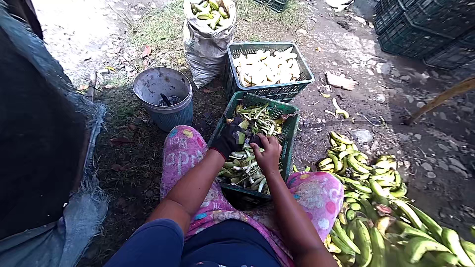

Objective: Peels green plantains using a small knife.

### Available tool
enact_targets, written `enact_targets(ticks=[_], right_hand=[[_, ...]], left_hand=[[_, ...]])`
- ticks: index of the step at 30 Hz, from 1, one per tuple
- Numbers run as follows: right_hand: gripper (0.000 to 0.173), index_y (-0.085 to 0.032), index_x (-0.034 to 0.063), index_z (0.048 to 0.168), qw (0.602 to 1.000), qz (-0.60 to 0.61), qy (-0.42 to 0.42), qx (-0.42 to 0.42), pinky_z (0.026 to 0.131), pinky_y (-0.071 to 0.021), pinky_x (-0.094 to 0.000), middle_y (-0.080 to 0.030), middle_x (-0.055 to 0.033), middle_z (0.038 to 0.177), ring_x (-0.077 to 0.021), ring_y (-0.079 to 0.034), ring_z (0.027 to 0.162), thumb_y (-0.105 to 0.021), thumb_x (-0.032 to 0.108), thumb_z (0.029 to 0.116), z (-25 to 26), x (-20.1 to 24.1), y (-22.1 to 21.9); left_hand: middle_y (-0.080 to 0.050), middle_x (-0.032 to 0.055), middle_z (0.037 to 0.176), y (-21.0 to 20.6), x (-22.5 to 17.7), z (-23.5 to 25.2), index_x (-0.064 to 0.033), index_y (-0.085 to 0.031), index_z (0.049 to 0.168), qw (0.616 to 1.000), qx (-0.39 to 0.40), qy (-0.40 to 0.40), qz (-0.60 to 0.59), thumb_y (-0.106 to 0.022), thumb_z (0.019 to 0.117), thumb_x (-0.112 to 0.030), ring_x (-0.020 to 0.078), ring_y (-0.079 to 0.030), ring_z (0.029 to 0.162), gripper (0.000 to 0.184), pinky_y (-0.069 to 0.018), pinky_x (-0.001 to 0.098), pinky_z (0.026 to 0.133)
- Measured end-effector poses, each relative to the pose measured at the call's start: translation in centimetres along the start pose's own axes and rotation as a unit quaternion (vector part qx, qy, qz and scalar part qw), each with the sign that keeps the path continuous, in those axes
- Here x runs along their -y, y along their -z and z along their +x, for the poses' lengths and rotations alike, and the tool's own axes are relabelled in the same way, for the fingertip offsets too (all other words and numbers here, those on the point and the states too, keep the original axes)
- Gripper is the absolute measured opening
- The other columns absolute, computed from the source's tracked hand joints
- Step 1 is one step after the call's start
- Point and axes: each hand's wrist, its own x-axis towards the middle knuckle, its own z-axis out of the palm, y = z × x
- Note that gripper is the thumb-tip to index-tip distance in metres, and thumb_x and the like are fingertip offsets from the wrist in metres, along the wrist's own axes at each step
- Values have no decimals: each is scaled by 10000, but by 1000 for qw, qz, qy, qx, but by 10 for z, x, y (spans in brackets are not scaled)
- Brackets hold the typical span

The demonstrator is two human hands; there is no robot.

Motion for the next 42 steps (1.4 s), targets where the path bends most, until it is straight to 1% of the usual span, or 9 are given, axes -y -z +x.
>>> enact_targets(ticks=[3,9,14,18,24,30,38,40,42], right_hand=[[568,-659,193,1365,988,74,-132,40,949,-459,-648,-666,-193,1183,-404,-612,1137,-463,599,1019,11,-10,5],[568,-640,115,1360,942,179,-284,18,1045,-444,-635,-641,-194,1327,-374,-587,1253,-393,542,1077,20,-50,12],[545,-660,160,1361,979,148,-98,105,1000,-483,-591,-652,-164,1249,-335,-612,1171,-500,554,1021,6,-38,24],[592,-730,225,1279,991,26,76,107,950,-453,-614,-682,-152,1108,-350,-638,1054,-553,675,937,2,-22,16],[559,-631,164,1386,946,173,-273,0,989,-439,-678,-624,-217,1299,-412,-576,1216,-466,576,1046,20,-38,6],[522,-626,123,1380,897,292,-321,-77,989,-483,-592,-636,-213,1269,-355,-610,1167,-508,511,1052,23,-62,22],[500,-664,106,1324,893,265,-361,-43,1045,-469,-554,-668,-190,1262,-329,-612,1211,-504,498,1057,31,-81,47],[545,-653,120,1360,900,245,-361,-10,1068,-448,-587,-653,-200,1302,-345,-598,1244,-500,538,1046,30,-80,46],[577,-651,149,1377,908,217,-358,22,1070,-413,-634,-639,-194,1332,-356,-582,1264,-505,583,1026,27,-76,46]], left_hand=[[-641,43,1096,-5,6,-21,-165,-581,1322,981,10,-58,187,-452,1077,-328,118,-617,891,321,-543,340,734],[-667,4,1133,-19,4,-23,-191,-593,1341,991,95,-21,92,-425,1082,-366,82,-633,947,355,-553,313,822],[-581,-29,784,3,13,-9,-179,-618,1078,999,27,12,18,-469,1052,-382,62,-531,602,253,-471,239,526],[-631,-4,891,-1,2,-18,-161,-600,1163,1000,-11,-7,15,-411,1071,-384,76,-604,719,307,-537,266,641],[-651,109,1226,-7,10,-31,-122,-586,1347,933,-6,-106,344,-600,997,-134,201,-635,1067,351,-537,436,900],[-623,183,1314,-1,15,10,-58,-547,1416,902,39,9,431,-537,1056,-263,262,-612,1157,414,-490,472,998],[-677,234,1120,21,14,48,-42,-660,1199,590,224,176,755,-565,974,-513,422,-647,1064,530,-469,703,885],[-677,240,1161,19,-24,74,-32,-667,1226,612,194,122,757,-584,989,-470,423,-643,1105,505,-463,691,939],[-676,227,1119,15,-69,92,-26,-619,1272,732,94,0,674,-575,1011,-392,367,-662,1023,451,-513,604,898]])
